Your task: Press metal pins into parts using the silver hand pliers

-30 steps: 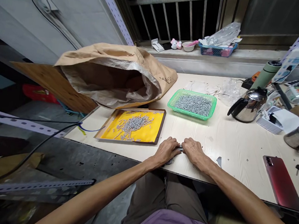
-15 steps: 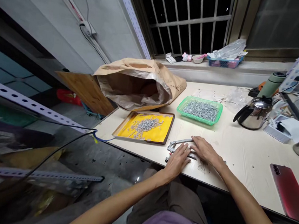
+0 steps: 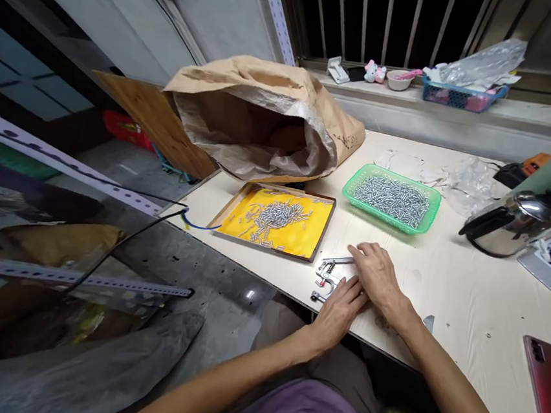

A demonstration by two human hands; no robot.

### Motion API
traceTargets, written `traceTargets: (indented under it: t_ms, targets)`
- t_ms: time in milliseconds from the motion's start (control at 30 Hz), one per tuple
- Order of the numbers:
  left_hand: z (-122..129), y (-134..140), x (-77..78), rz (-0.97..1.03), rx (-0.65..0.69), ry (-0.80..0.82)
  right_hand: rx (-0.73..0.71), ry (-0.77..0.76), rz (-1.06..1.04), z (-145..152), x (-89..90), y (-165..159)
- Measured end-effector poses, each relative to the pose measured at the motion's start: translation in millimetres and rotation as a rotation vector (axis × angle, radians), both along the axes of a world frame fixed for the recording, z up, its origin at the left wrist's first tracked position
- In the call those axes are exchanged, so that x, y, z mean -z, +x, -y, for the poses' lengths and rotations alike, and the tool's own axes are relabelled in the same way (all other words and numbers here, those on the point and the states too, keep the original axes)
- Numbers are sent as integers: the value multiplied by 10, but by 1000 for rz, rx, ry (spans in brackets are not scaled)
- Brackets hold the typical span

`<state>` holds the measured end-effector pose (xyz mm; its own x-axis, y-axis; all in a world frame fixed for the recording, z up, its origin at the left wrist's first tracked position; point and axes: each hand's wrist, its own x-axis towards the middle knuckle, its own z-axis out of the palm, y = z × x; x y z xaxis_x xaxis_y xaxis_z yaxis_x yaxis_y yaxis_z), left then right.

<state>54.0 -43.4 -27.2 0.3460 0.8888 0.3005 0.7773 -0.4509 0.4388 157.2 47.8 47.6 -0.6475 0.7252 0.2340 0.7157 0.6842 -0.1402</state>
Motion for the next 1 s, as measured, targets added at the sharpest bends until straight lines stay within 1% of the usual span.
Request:
traceTargets:
  t_ms: [67, 100, 167, 233, 300, 400, 500, 633, 700, 733, 767, 800, 833, 900, 967, 1000]
  targets:
    - [63, -77, -97, 32, -2, 51, 64, -24, 82, -58, 260, 159]
    - [92, -137, -142, 61, -15, 70, 80, -34, 104, -70, 350, 221]
    - [129, -305, -210, 108, -76, 88, 93, -51, 112, -66, 454, 299]
    - [126, -515, -234, 103, -167, 81, 92, -61, 92, -49, 492, 327]
    - [87, -722, -215, 56, -210, 52, 98, -61, 66, -41, 510, 325]
    - [-8, -937, -157, -28, -157, -25, 115, -40, 32, -43, 551, 305]
    - [-82, -1019, -127, -124, -92, -71, 112, -3, -19, -30, 599, 296]
    - [-68, -1084, -90, -243, -13, -42, 118, 40, -88, 2, 627, 292]
    - [-55, -1138, -73, -290, -8, -17, 128, 51, -106, 2, 625, 287]
    - [-66, -1160, -89, -299, -18, -9, 133, 53, -108, -2, 620, 285]
    - [-94, -1168, -136, -295, -32, -3, 136, 52, -104, -5, 614, 284]
    - [-144, -1158, -220, -279, -46, 8, 138, 48, -97, -8, 605, 285]
    - [-221, -1127, -346, -252, -59, 24, 139, 44, -88, -9, 597, 287]
    - [-465, -1016, -700, -192, -77, 107, 138, 40, -76, -8, 581, 297]
    - [-811, -897, -1100, -118, -81, 198, 133, 40, -72, -8, 572, 306]
    - [-998, -861, -1276, -88, -98, 223, 129, 43, -73, -9, 571, 310]
